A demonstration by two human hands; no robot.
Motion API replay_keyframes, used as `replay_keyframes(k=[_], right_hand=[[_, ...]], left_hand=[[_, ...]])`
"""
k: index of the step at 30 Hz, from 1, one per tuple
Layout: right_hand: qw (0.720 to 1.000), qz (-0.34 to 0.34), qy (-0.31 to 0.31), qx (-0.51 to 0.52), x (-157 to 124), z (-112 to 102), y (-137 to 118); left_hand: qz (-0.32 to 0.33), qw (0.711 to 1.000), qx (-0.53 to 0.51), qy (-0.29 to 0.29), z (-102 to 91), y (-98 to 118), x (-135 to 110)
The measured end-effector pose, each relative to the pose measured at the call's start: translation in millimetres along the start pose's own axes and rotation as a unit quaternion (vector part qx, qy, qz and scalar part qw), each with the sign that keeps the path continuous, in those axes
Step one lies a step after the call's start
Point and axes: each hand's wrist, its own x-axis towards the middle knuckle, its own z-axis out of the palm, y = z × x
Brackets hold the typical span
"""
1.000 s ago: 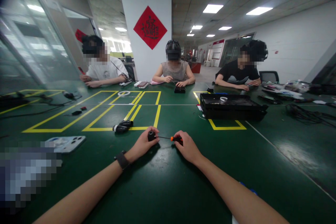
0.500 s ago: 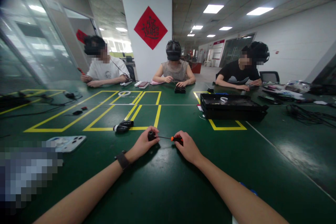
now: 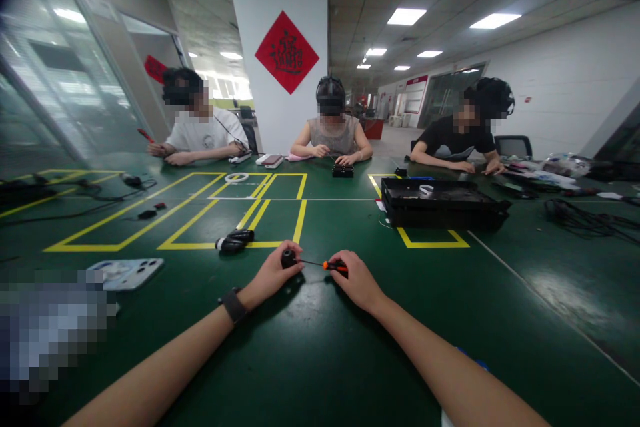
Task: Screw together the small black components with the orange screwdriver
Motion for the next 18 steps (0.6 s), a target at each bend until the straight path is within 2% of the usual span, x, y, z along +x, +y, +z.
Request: replay_keyframes(k=[8, 13, 18], right_hand=[[1.0, -0.006, -0.011, 0.003, 0.1, -0.1, 1.6], [1.0, 0.001, 0.015, 0.002, 0.6, 1.9, 4.7], [1.0, -0.015, -0.004, 0.003, 0.9, 1.9, 5.3]], left_hand=[[0.001, 1.0, -0.001, -0.008, 0.2, -1.1, -0.3], [0.003, 1.0, 0.005, -0.003, 0.5, -2.2, 0.2], [0.002, 1.0, -0.001, -0.008, 0.8, -1.8, 0.8]])
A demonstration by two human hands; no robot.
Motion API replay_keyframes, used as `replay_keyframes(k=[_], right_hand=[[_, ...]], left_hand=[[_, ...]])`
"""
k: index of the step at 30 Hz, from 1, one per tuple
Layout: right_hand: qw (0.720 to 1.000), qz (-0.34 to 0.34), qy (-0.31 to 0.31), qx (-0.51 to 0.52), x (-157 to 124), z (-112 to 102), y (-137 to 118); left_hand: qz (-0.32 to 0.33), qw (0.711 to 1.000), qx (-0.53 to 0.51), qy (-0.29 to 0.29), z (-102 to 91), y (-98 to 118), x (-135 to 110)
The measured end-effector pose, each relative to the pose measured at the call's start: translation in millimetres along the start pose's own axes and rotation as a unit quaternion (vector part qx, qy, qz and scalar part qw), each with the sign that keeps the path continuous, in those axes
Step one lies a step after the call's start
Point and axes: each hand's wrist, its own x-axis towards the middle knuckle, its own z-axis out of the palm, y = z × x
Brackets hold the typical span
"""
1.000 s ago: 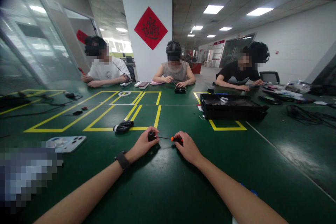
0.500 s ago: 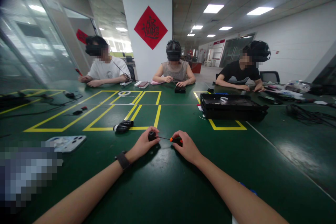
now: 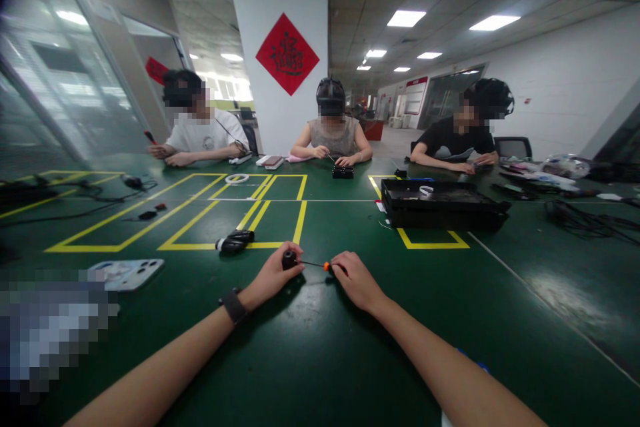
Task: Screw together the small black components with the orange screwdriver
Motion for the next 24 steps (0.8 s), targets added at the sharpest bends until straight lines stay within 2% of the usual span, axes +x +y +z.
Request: replay_keyframes(k=[5, 10, 16, 21, 24], right_hand=[[1.0, 0.016, 0.015, 0.0, -0.9, -1.4, -1.4], [1.0, 0.004, -0.007, 0.0, -0.5, -2.2, -2.5], [1.0, 0.021, 0.014, 0.002, -1.4, -1.3, -1.6], [1.0, -0.008, -0.013, -0.004, -0.2, -2.1, -0.5], [1.0, -0.002, 0.011, -0.002, -0.1, -1.6, 0.0]], left_hand=[[0.0, 1.0, -0.003, 0.002, -0.2, -0.5, 0.2], [-0.003, 1.0, -0.005, 0.002, -0.6, -0.6, -0.6], [-0.001, 1.0, -0.001, 0.003, -0.7, -0.3, 0.0], [0.0, 1.0, 0.002, 0.006, -0.4, -0.5, 0.4], [0.003, 1.0, 0.002, 0.007, -0.1, -1.1, 1.0]])
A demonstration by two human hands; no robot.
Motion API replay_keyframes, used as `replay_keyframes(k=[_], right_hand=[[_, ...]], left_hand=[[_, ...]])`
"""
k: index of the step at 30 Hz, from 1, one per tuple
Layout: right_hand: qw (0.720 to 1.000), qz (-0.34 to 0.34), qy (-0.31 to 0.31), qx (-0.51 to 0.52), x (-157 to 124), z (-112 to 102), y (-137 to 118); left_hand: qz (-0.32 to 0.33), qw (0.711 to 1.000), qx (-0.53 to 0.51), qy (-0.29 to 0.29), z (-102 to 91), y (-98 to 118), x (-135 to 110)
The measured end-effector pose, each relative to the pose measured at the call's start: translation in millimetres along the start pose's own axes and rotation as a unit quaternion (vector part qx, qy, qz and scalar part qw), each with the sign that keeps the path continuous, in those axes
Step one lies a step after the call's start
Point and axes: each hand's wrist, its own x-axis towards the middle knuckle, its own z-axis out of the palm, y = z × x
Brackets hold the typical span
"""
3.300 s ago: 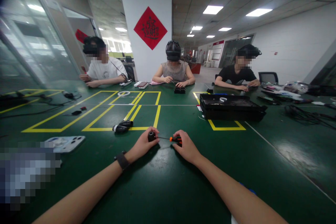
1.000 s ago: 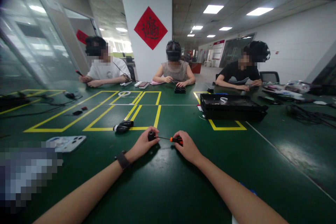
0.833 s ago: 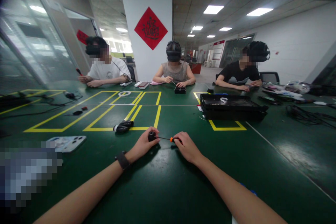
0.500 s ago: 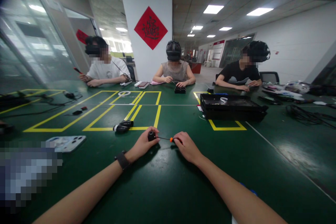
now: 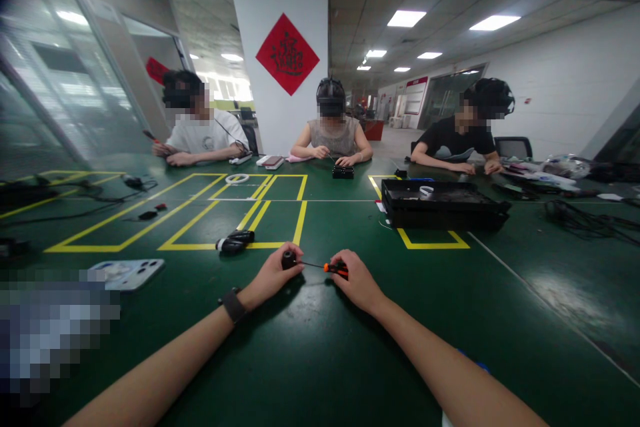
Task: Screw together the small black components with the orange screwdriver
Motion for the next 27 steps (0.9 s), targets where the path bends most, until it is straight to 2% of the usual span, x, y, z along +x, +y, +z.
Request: replay_keyframes(k=[2, 6, 11, 17, 22, 27], right_hand=[[1.0, 0.012, 0.008, 0.001, 0, 0, 0], [1.0, -0.003, -0.016, 0.009, -1, -1, -2], [1.0, 0.008, 0.009, 0.007, -2, -1, -2], [1.0, 0.001, -0.014, 0.008, 0, -1, 0], [1.0, 0.02, 0.003, 0.013, -2, -3, -2], [1.0, 0.015, -0.023, 0.006, 0, -4, -2]], left_hand=[[0.002, 1.0, 0.001, -0.001, 0.1, 0, 0], [-0.001, 1.0, 0.014, 0.003, -0.2, 0, 0], [-0.001, 1.0, 0.017, 0.002, -0.5, 2, -1], [0.001, 1.0, 0.009, 0.002, -0.1, 4, -1], [-0.001, 1.0, 0.005, 0.002, -0.6, 7, 0], [-0.009, 1.0, -0.011, 0.004, -1.1, 10, 0]])
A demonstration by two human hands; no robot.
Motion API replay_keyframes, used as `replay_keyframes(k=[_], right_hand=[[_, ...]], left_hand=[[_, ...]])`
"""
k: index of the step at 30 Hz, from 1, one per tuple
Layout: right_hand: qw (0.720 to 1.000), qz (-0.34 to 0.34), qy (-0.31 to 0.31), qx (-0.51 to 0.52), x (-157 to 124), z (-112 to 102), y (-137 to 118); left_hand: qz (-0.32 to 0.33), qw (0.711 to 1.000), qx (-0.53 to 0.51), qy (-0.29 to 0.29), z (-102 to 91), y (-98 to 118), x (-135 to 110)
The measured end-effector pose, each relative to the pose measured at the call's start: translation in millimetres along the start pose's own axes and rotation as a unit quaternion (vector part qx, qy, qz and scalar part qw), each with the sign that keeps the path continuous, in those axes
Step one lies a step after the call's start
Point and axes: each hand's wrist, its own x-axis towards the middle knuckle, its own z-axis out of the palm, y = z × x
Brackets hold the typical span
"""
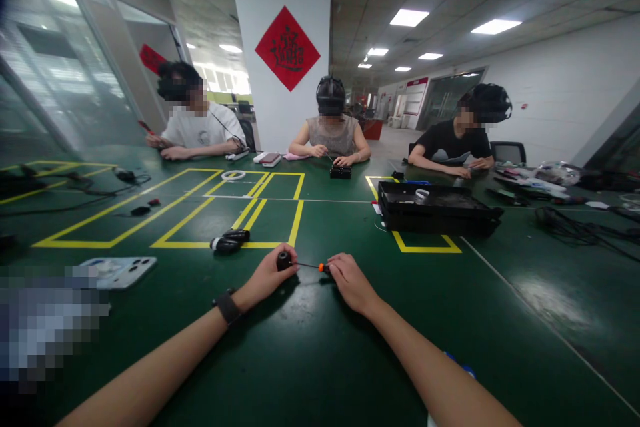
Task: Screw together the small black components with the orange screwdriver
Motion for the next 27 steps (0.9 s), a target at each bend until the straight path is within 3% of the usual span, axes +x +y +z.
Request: replay_keyframes(k=[27], right_hand=[[1.0, 0.019, 0.004, 0.013, 1.0, 2.1, -4.9]], left_hand=[[-0.012, 1.0, 0.016, -0.004, -1.9, -0.5, 2.3]])
